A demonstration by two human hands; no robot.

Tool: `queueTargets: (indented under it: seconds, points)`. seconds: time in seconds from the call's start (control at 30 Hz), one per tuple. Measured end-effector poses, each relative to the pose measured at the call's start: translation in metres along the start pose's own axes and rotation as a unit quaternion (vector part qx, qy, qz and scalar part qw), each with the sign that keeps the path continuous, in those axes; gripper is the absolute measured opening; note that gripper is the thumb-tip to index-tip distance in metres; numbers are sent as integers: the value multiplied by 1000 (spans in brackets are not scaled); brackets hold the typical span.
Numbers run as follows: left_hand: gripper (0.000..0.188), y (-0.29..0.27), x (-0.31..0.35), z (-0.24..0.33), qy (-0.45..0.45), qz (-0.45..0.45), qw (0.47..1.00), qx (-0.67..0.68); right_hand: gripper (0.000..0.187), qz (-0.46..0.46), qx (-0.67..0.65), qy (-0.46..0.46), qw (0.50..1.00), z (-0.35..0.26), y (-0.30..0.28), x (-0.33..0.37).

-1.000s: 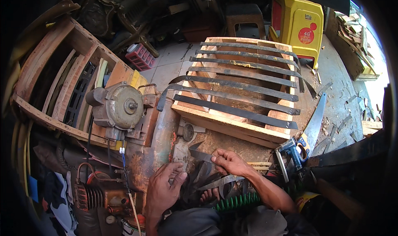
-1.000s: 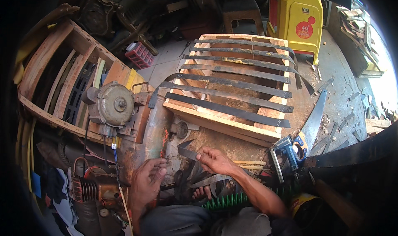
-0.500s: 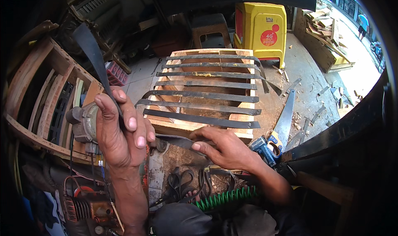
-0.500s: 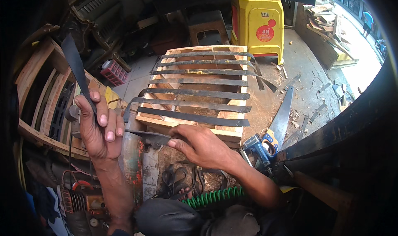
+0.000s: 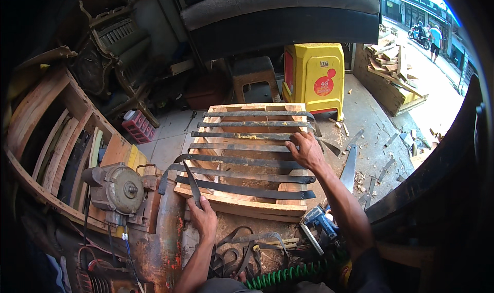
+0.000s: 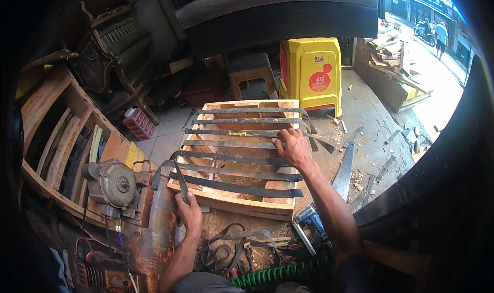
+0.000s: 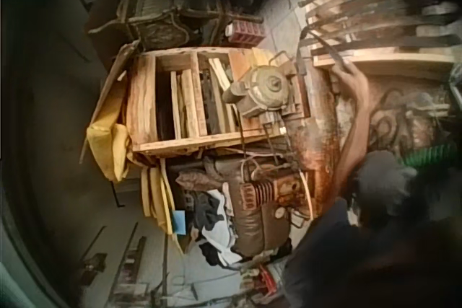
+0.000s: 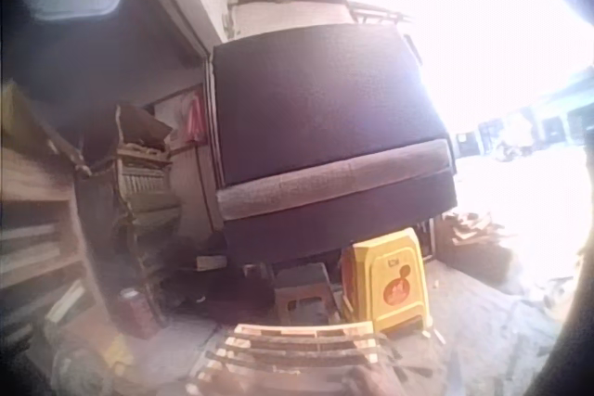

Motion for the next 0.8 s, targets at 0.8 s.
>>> queueTargets:
  seconds: [0.8]
  points:
    - [43, 96, -136, 15, 250, -29, 965, 74, 50, -113, 141, 161, 970, 0, 31, 18]
Point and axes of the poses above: each hand's wrist, its own x-axis away from the middle knuckle, its own y-axis out of the palm, z = x × y, the point moved 7 cm from there along -x, towards the middle knuckle, and after that the axes turned 14 degrees about -y, right-handed, at the moved point
